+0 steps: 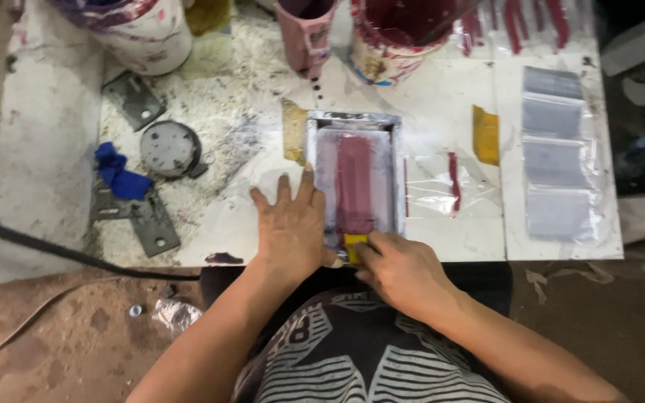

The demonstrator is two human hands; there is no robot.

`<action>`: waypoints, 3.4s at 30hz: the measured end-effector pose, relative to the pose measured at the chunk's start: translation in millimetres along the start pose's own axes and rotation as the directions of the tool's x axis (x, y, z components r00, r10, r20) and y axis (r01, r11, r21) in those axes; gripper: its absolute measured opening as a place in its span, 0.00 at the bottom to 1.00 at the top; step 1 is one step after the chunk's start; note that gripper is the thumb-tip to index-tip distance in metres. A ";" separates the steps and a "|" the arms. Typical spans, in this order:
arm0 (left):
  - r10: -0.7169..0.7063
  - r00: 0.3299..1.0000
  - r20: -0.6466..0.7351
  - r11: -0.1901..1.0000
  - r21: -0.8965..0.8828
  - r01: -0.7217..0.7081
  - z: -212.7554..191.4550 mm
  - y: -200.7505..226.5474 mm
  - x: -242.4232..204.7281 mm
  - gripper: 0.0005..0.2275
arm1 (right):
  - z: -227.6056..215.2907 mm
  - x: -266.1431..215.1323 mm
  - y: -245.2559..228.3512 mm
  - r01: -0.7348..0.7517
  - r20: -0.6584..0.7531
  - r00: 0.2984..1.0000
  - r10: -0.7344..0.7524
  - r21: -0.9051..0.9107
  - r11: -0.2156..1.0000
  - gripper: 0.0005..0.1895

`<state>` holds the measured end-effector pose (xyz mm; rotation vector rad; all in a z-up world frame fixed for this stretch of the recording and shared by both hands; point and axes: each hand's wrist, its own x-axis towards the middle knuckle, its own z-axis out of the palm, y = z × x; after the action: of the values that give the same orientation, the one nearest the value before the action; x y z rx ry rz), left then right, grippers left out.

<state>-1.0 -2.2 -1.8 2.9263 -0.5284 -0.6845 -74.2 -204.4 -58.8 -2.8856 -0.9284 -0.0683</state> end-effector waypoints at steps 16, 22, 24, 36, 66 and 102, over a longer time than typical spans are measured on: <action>0.005 0.894 -0.449 0.997 -0.061 -0.036 74.3 -38.5 44.2 0.13 | -4.7 -92.4 122.5 -0.648 -0.178 0.716 0.675 0.191 0.738 0.14; -0.247 0.686 -0.684 0.941 -0.339 0.001 77.4 -31.9 48.4 0.11 | -9.3 -81.9 138.4 -0.747 0.004 0.661 0.751 0.100 0.657 0.18; -0.388 0.805 -0.448 0.864 -0.482 0.149 67.6 -30.0 45.6 0.17 | -12.0 -77.1 140.2 -0.756 0.070 0.654 0.753 0.095 0.648 0.18; -0.401 0.881 -0.250 0.822 -0.522 0.226 64.3 -21.8 54.7 0.13 | 22.8 -99.5 164.1 -0.705 0.029 0.708 0.706 -0.020 0.709 0.19; -0.626 0.724 -0.289 0.780 -0.225 0.584 -22.4 -169.6 -31.1 0.12 | 54.6 -115.4 183.9 -0.582 -0.155 0.813 0.561 -0.172 0.795 0.19; -0.773 0.622 -0.121 0.603 -0.444 0.663 -33.8 -168.2 -1.9 0.15 | 15.7 -88.3 169.3 -0.792 0.203 0.598 0.775 0.004 0.610 0.25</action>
<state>64.8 156.2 1.7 2.7070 0.8190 -0.2912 -47.0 -390.3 -96.4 -2.9452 0.4151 0.3131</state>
